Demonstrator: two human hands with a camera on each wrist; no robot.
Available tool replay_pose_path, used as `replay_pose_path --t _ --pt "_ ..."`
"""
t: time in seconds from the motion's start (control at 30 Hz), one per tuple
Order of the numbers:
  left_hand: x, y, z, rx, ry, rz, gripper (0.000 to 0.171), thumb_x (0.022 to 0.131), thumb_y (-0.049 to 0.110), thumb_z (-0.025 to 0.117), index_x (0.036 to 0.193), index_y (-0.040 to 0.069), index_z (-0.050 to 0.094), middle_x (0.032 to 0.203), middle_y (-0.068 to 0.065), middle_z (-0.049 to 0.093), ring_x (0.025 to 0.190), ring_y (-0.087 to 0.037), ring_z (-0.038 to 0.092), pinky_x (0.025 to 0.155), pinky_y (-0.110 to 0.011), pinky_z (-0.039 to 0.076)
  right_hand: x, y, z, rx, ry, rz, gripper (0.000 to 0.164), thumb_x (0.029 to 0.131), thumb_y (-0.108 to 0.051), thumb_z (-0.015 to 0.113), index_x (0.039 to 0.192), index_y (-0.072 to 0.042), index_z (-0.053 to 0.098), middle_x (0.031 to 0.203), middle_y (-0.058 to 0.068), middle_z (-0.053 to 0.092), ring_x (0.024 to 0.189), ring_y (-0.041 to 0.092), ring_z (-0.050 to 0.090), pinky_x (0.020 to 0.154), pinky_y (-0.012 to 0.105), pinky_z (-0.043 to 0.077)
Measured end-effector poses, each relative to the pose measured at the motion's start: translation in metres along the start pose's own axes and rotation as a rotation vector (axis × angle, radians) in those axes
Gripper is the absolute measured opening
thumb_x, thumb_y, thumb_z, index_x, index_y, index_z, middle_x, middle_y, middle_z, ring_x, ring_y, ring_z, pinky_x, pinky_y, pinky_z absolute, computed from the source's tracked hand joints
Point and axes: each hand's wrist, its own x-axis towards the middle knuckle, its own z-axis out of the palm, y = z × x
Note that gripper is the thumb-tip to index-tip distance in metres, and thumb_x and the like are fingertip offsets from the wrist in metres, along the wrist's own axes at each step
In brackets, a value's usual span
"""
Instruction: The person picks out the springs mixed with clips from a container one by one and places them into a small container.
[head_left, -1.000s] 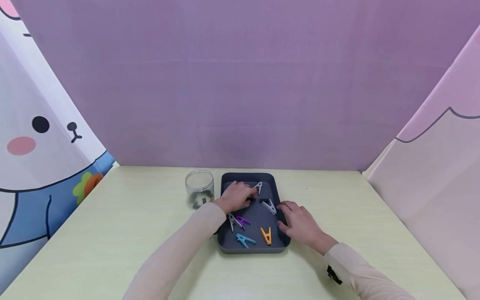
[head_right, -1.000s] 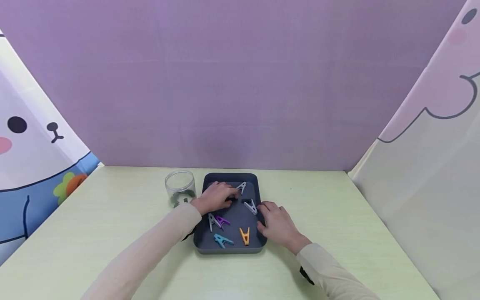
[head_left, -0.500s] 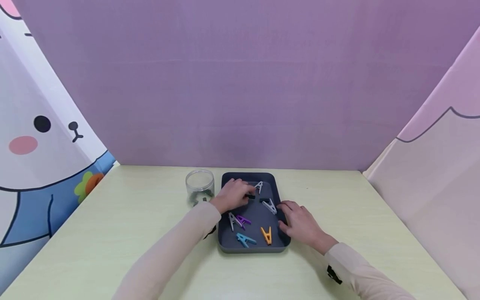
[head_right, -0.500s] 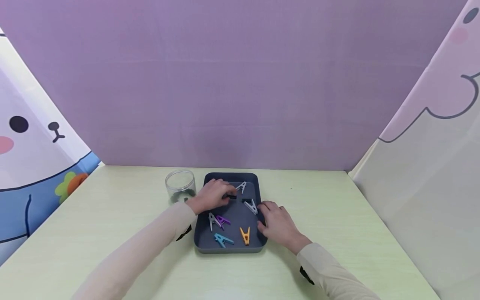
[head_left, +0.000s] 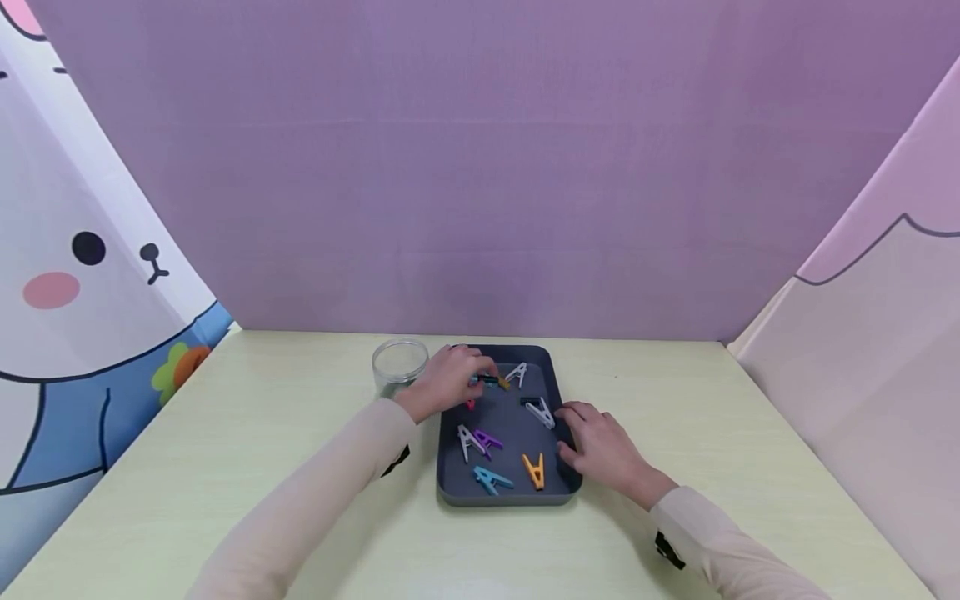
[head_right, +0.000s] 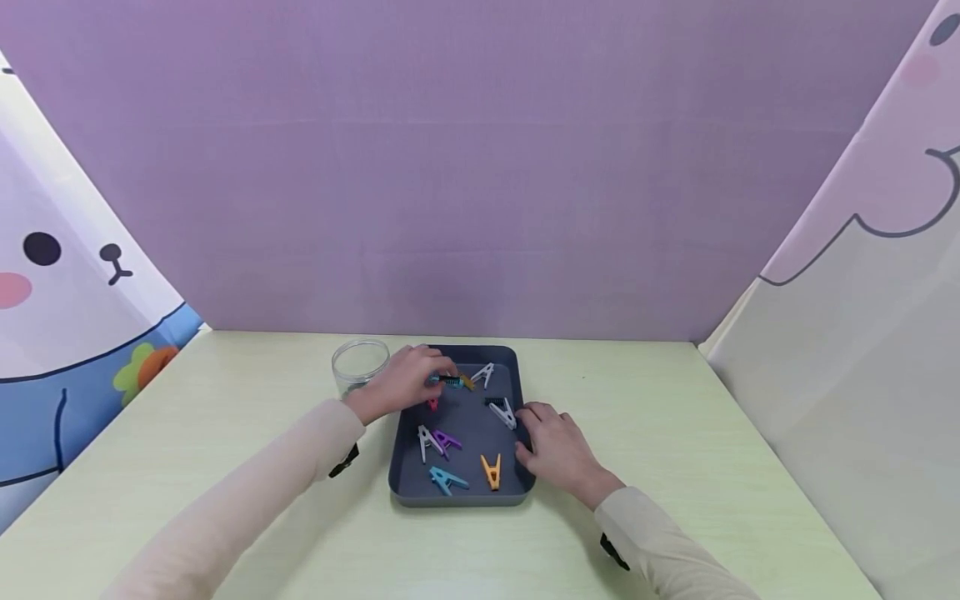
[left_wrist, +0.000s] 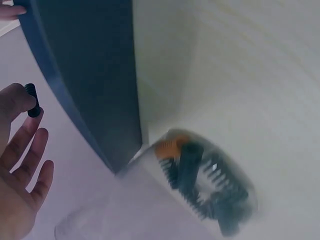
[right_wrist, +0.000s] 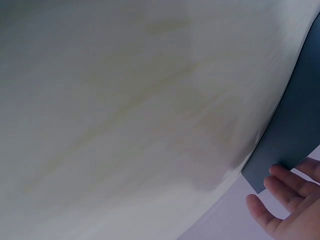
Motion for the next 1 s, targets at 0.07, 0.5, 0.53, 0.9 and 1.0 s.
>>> replay_pose_path --t 0.07,0.5,0.53,0.9,1.0 --pt "-0.002 -0.003 -0.006 0.003 0.008 -0.008 0.022 0.081 0.018 0.065 0.103 0.023 0.066 0.098 0.005 0.065 0.088 -0.017 0.058 0.079 -0.036 0.046 0.000 0.000 0.000 -0.001 0.004 -0.002 0.041 0.076 -0.026 0.067 0.111 -0.005 0.060 0.117 0.010 0.057 0.110 0.025 0.053 0.080 0.043 0.047" --pt "-0.020 -0.029 -0.032 -0.019 0.138 -0.005 0.021 0.078 0.013 0.067 0.098 0.017 0.068 0.093 0.003 0.066 0.082 -0.014 0.059 0.080 -0.038 0.046 0.000 -0.001 0.001 -0.011 0.004 -0.008 0.042 0.076 -0.028 0.068 0.111 -0.005 0.060 0.117 0.010 0.057 0.110 0.025 0.053 0.079 0.043 0.047" --pt "-0.021 -0.031 -0.034 -0.010 0.139 -0.010 0.021 0.078 0.014 0.067 0.098 0.017 0.068 0.093 0.003 0.066 0.082 -0.014 0.059 0.081 -0.038 0.046 0.000 -0.001 0.001 -0.013 0.004 -0.008 0.042 0.076 -0.028 0.068 0.111 -0.005 0.060 0.117 0.010 0.057 0.110 0.025 0.053 0.079 0.043 0.047" --pt "-0.038 -0.052 -0.050 -0.039 0.169 -0.081 0.018 0.078 0.012 0.066 0.095 0.017 0.067 0.092 0.001 0.066 0.086 -0.020 0.061 0.077 -0.039 0.048 0.000 -0.001 0.001 -0.008 0.013 -0.011 0.042 0.076 -0.027 0.068 0.111 -0.006 0.060 0.117 0.010 0.057 0.111 0.025 0.053 0.080 0.043 0.047" --pt "-0.042 -0.058 -0.052 -0.031 0.191 -0.096 0.017 0.077 0.012 0.066 0.094 0.017 0.067 0.092 0.001 0.067 0.087 -0.020 0.061 0.077 -0.040 0.047 0.000 -0.002 0.001 -0.007 0.013 -0.011 0.041 0.076 -0.027 0.068 0.111 -0.006 0.060 0.117 0.010 0.057 0.111 0.025 0.052 0.080 0.043 0.046"
